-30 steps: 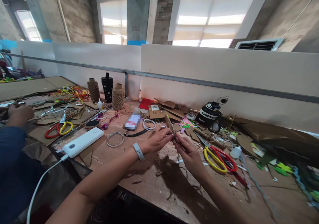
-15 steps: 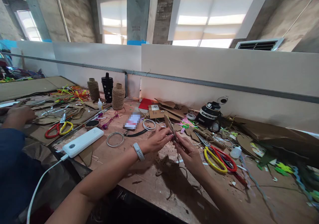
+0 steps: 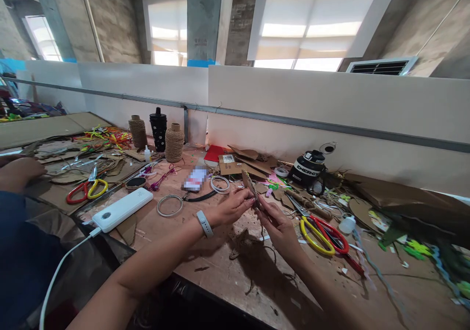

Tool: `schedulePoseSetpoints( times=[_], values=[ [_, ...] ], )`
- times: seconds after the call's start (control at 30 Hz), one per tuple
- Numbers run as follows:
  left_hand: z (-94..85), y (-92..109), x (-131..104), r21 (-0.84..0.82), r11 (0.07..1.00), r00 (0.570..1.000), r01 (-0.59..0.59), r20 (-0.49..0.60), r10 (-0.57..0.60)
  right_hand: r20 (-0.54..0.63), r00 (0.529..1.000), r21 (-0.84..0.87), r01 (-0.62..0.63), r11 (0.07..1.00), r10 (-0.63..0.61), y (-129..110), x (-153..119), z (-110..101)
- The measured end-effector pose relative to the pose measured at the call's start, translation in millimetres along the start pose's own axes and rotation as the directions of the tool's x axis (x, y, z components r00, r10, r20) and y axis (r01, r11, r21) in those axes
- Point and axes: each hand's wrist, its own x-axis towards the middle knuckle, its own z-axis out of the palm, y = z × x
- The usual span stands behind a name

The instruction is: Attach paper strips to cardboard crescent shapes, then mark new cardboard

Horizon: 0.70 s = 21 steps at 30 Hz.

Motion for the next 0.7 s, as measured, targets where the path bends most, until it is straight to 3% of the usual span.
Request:
schedulePoseSetpoints(
  times=[0.7],
  values=[
    [0.8,-4.8,-2.0,-0.035,0.999,1.0,-0.01,0.024,0.011,0.027,0.999,0.004,-0.034,0.999,0.034,0.2,-1.5,-0.3]
  ],
)
